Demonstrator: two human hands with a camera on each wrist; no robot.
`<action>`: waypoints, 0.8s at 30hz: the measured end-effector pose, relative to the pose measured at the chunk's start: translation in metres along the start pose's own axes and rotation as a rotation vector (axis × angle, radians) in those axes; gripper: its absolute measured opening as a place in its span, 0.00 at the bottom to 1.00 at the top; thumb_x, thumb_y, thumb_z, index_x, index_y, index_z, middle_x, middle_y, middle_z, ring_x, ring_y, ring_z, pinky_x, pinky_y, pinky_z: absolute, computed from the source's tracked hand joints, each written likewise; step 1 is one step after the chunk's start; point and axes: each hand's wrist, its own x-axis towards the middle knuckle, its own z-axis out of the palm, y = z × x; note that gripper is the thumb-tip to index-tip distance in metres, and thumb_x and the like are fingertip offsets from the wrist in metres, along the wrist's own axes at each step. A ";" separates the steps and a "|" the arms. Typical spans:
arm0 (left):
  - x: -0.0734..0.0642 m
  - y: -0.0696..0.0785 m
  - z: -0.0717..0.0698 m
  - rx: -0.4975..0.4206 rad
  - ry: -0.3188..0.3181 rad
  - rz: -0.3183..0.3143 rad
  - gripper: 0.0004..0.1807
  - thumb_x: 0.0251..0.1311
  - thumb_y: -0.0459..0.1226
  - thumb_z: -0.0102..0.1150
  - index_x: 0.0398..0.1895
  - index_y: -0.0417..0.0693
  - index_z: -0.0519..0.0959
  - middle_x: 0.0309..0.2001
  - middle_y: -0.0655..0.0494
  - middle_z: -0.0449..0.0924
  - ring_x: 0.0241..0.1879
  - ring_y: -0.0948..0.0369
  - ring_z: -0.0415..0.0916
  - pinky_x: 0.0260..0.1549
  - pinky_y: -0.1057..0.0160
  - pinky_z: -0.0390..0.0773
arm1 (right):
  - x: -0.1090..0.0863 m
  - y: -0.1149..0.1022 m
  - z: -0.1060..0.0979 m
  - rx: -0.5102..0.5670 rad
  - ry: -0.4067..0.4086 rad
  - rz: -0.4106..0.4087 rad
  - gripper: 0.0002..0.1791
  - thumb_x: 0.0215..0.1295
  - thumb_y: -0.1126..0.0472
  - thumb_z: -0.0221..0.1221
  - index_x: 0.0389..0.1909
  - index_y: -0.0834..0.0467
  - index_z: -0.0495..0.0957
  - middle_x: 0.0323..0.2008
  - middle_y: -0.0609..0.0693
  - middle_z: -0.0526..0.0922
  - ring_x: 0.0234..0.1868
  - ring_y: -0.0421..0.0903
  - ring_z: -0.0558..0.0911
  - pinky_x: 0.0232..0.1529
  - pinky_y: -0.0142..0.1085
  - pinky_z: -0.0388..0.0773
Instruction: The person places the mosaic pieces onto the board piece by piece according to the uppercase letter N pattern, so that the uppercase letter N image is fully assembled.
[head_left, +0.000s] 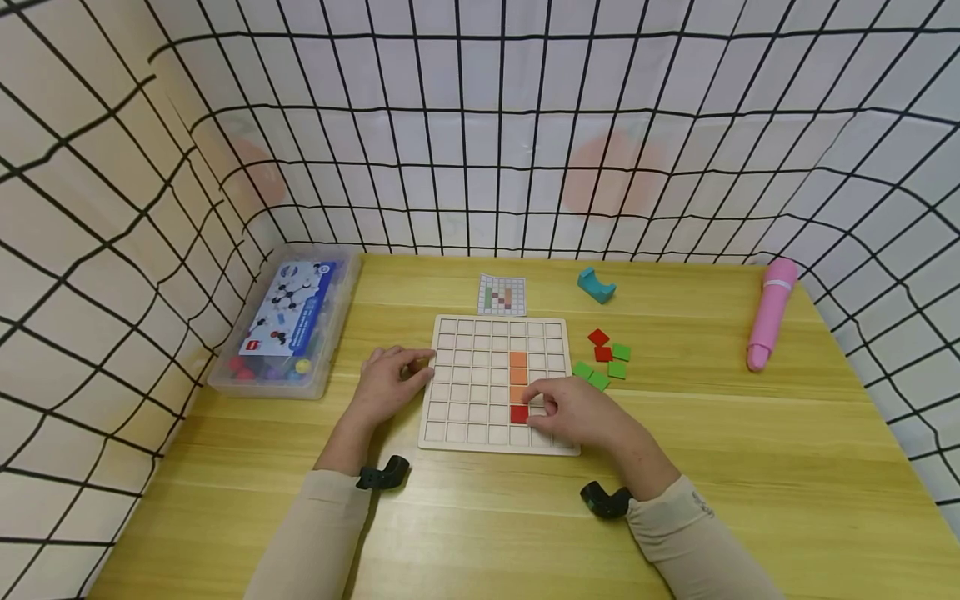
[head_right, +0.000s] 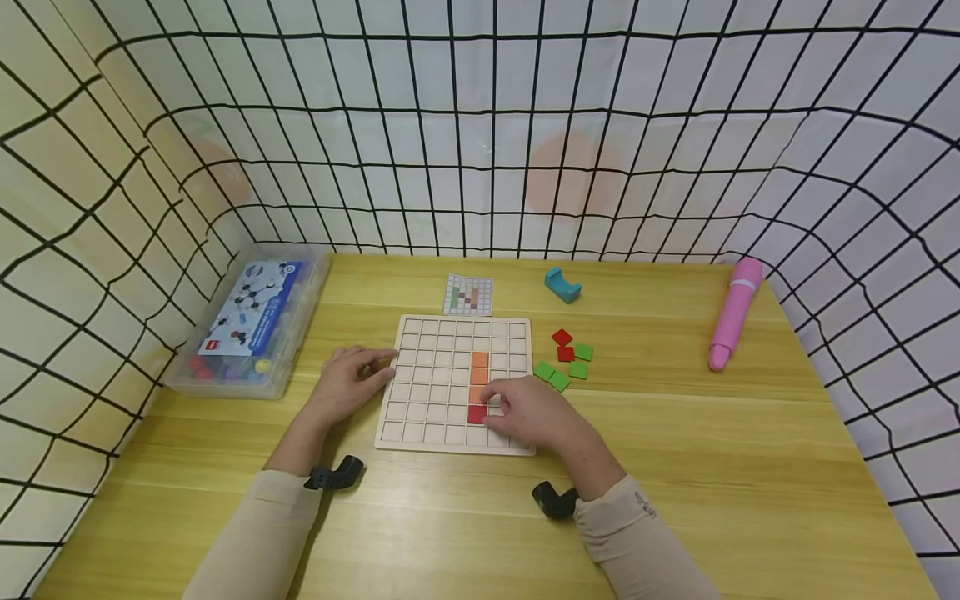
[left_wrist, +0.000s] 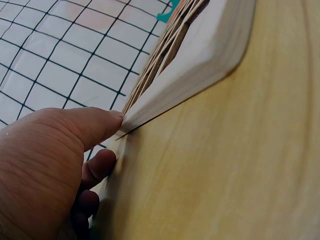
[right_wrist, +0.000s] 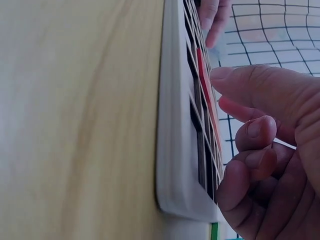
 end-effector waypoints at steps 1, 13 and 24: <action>0.000 0.000 0.000 0.000 0.000 0.001 0.18 0.69 0.44 0.63 0.60 0.56 0.84 0.39 0.55 0.83 0.41 0.55 0.67 0.52 0.48 0.60 | 0.000 0.001 -0.001 0.006 0.001 0.006 0.12 0.64 0.55 0.68 0.48 0.46 0.83 0.21 0.44 0.71 0.24 0.42 0.71 0.28 0.34 0.66; 0.001 -0.001 0.001 0.003 0.001 -0.003 0.18 0.69 0.45 0.63 0.60 0.56 0.84 0.38 0.56 0.82 0.41 0.55 0.67 0.51 0.49 0.60 | 0.000 0.031 -0.027 0.044 0.073 0.096 0.15 0.67 0.52 0.66 0.51 0.51 0.82 0.24 0.46 0.69 0.24 0.44 0.69 0.26 0.34 0.63; 0.001 0.000 0.001 0.002 0.000 -0.006 0.18 0.69 0.45 0.64 0.60 0.56 0.84 0.38 0.56 0.82 0.41 0.55 0.67 0.51 0.49 0.60 | 0.003 0.074 -0.054 0.029 0.198 0.140 0.19 0.69 0.52 0.65 0.55 0.56 0.80 0.26 0.48 0.70 0.27 0.46 0.69 0.31 0.37 0.65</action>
